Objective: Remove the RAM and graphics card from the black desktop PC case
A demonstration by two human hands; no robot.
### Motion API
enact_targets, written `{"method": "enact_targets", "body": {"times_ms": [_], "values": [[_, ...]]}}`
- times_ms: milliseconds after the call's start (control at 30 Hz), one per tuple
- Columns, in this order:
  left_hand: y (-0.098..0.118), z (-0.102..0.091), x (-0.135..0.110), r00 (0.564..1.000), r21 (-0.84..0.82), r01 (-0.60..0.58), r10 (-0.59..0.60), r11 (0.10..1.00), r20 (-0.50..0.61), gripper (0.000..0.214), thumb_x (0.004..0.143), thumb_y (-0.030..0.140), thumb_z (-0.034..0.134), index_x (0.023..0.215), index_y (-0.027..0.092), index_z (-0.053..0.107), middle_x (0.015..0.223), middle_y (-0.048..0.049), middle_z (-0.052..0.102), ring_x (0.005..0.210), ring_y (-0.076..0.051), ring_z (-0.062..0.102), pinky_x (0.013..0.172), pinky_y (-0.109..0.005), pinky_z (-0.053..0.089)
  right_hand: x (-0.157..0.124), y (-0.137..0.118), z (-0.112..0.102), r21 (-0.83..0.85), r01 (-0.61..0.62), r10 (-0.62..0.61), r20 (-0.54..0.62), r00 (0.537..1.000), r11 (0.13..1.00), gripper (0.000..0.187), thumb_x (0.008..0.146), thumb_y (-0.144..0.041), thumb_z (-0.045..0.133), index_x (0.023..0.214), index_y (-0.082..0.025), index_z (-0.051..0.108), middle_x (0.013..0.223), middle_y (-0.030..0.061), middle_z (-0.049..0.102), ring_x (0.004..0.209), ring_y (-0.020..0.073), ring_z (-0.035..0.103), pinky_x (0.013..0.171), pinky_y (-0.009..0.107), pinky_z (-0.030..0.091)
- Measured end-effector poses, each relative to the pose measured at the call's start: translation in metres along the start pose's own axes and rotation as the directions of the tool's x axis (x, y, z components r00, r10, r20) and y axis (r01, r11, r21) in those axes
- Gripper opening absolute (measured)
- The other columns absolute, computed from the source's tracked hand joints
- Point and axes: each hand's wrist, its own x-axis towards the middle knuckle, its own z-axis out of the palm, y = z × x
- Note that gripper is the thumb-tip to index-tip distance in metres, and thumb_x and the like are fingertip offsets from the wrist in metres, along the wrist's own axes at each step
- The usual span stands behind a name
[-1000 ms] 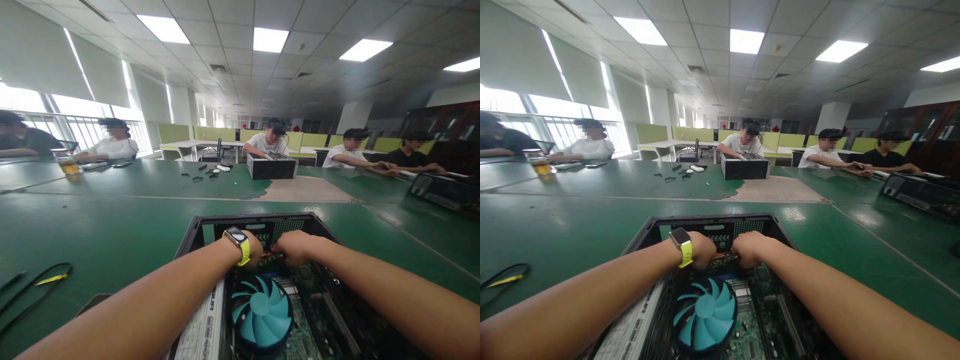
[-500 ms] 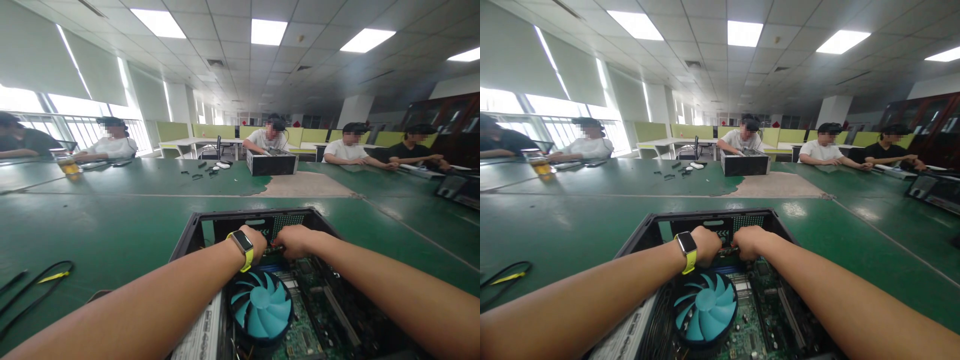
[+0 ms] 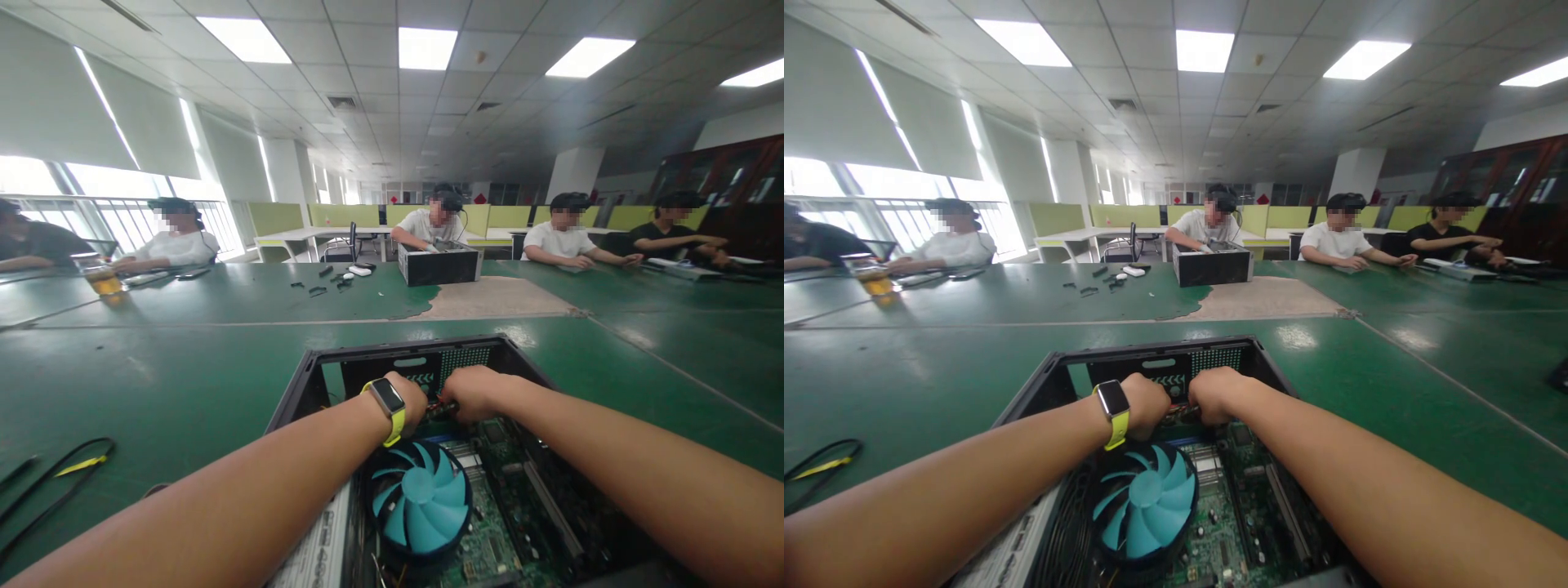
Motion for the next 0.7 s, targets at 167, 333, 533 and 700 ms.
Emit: {"method": "enact_targets", "body": {"times_ms": [167, 333, 533, 700], "values": [[-0.001, -0.003, -0.004, 1.0, 0.023, 0.0, 0.001, 1.0, -0.025, 0.033, 0.059, 0.02, 0.071, 0.091, 0.013, 0.07, 0.093, -0.0166, 0.07, 0.088, -0.031, 0.066, 0.076, -0.04, 0.055, -0.001, -0.001, -0.002, 0.055, 0.021, -0.022, 0.01, 1.0, 0.998, 0.038, 0.062, -0.039, 0.062, 0.097, -0.027, 0.068, 0.09, 0.0054, 0.069, 0.083, 0.0244, 0.064, 0.061, 0.029, 0.045], [-0.004, -0.008, -0.01, 0.998, 0.003, -0.006, 0.006, 1.0, -0.065, 0.026, 0.063, 0.02, 0.066, 0.087, 0.012, 0.069, 0.09, -0.0155, 0.071, 0.085, -0.031, 0.067, 0.074, -0.043, 0.055, 0.002, -0.001, -0.001, -0.01, 0.032, -0.033, -0.016, 0.999, 0.999, 0.032, 0.064, -0.028, 0.056, 0.093, -0.024, 0.069, 0.089, 0.0075, 0.069, 0.083, 0.0253, 0.064, 0.061, 0.03, 0.046], [-0.001, -0.001, -0.005, 0.994, 0.021, 0.006, -0.004, 1.0, -0.114, 0.027, 0.064, 0.017, 0.066, 0.09, 0.01, 0.069, 0.094, -0.0166, 0.07, 0.087, -0.032, 0.066, 0.075, -0.042, 0.054, 0.0, -0.002, 0.002, -0.038, 0.001, -0.002, -0.042, 0.999, 0.999, 0.032, 0.064, -0.027, 0.057, 0.094, -0.022, 0.069, 0.093, 0.0098, 0.069, 0.086, 0.0268, 0.064, 0.064, 0.032, 0.047], [-0.009, -0.022, -0.019, 0.988, -0.02, 0.023, -0.025, 1.0, -0.154, 0.031, 0.065, 0.034, 0.068, 0.089, 0.014, 0.069, 0.092, -0.0152, 0.07, 0.086, -0.032, 0.066, 0.072, -0.042, 0.054, 0.002, -0.003, 0.002, 0.006, -0.025, 0.025, -0.073, 0.997, 1.0, 0.031, 0.067, -0.035, 0.056, 0.092, -0.022, 0.069, 0.092, 0.0109, 0.069, 0.086, 0.0279, 0.064, 0.065, 0.033, 0.048]]}}
